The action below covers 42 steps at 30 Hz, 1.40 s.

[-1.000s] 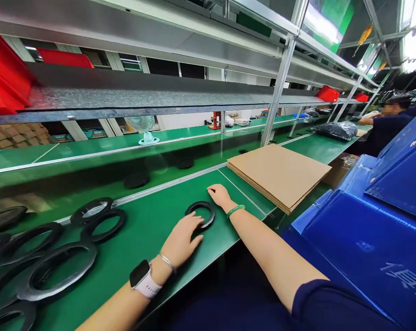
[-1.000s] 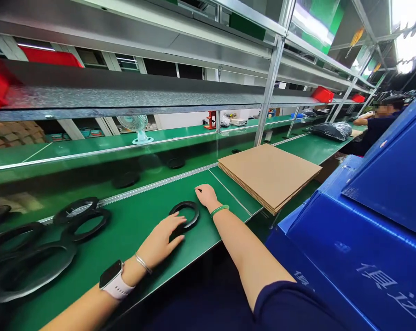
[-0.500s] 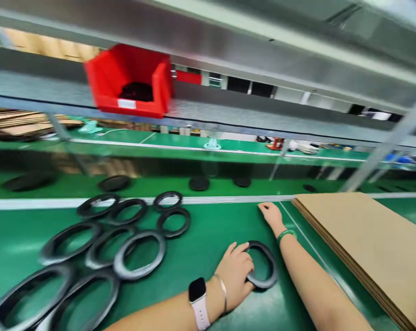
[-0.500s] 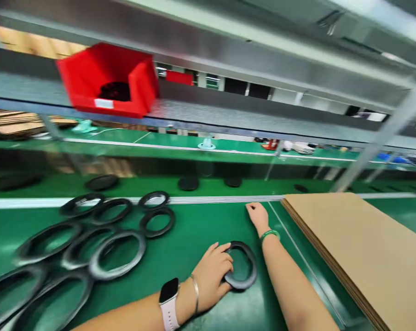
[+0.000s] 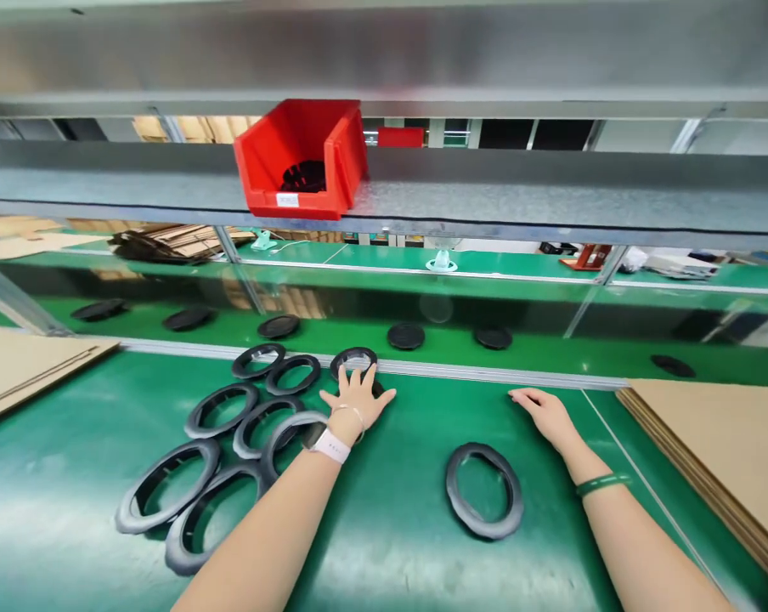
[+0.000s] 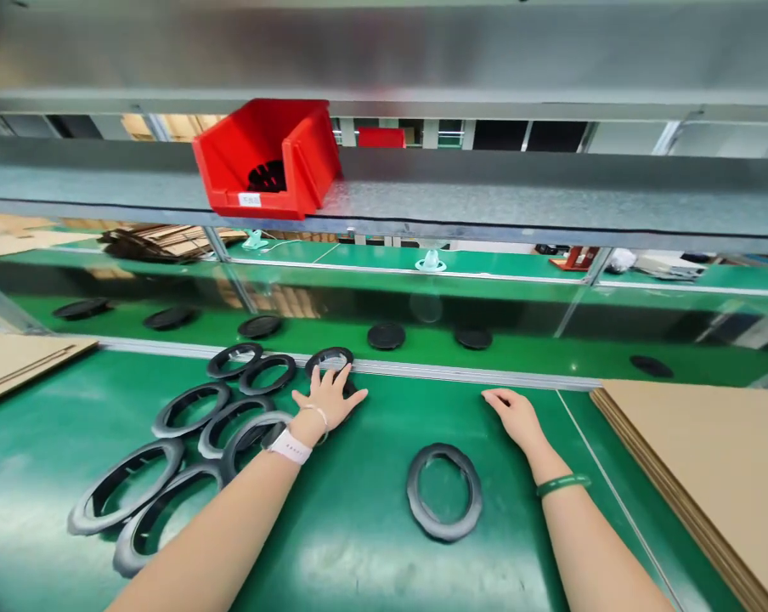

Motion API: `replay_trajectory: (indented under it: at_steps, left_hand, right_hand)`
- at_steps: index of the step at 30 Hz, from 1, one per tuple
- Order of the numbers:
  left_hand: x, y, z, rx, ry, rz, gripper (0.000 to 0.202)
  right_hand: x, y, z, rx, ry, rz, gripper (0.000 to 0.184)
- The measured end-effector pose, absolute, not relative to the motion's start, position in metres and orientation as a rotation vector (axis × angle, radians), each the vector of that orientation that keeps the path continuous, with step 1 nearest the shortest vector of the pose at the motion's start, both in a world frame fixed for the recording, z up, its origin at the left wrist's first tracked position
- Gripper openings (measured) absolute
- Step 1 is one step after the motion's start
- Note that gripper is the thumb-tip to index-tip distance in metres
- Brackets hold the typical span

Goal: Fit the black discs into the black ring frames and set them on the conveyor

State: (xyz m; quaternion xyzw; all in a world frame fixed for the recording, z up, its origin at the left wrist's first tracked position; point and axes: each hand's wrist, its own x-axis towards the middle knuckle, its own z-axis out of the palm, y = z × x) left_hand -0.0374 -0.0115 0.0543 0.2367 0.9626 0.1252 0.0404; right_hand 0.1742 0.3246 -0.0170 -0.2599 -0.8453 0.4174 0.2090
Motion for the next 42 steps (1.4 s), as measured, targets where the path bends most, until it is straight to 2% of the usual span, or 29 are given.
replay_trajectory:
  at_steps: [4,9,12,14,18,21,24,27,30,32,36,42]
  left_hand:
    - [0.015,-0.012,0.045,0.968,2.789,0.337,0.072]
    - [0.062,-0.034,0.071,1.266,2.512,0.474,0.071]
    - [0.042,-0.073,0.079,1.226,2.751,0.501,0.068]
    - [0.024,-0.103,0.074,0.981,2.993,0.308,0.069]
    - [0.021,-0.143,0.052,0.807,2.967,0.110,0.071]
    - [0.050,-0.147,0.042,1.034,2.813,0.211,0.074]
    - [0.067,-0.140,0.051,1.310,2.533,0.455,0.074]
    - [0.038,-0.136,0.075,1.353,2.588,0.499,0.069]
    - [-0.030,-0.145,0.094,1.055,2.951,0.422,0.062]
    - [-0.079,-0.156,0.099,0.808,3.104,0.395,0.065]
    - [-0.139,-0.178,0.085,0.497,3.127,0.303,0.067]
    - [-0.144,-0.170,0.042,0.808,2.995,0.259,0.060]
  right_hand:
    - [0.177,0.327,-0.019,-0.711,-2.323,1.201,0.053]
    - [0.182,0.330,-0.021,-0.718,-2.369,1.161,0.058]
    - [0.183,0.332,-0.022,-0.706,-2.392,1.147,0.060]
    - [0.182,0.332,-0.020,-0.716,-2.400,1.143,0.062]
    - [0.182,0.329,-0.017,-0.743,-2.421,1.140,0.063]
    - [0.184,0.329,-0.017,-0.757,-2.429,1.122,0.063]
    - [0.185,0.330,-0.019,-0.757,-2.417,1.087,0.062]
    - [0.186,0.331,-0.021,-0.747,-2.405,1.077,0.060]
    - [0.186,0.330,-0.022,-0.753,-2.398,1.081,0.059]
    - [0.185,0.329,-0.022,-0.749,-2.394,1.077,0.060]
    - [0.184,0.326,-0.022,-0.703,-2.383,1.094,0.059]
    - [0.180,0.324,-0.021,-0.645,-2.373,1.108,0.056]
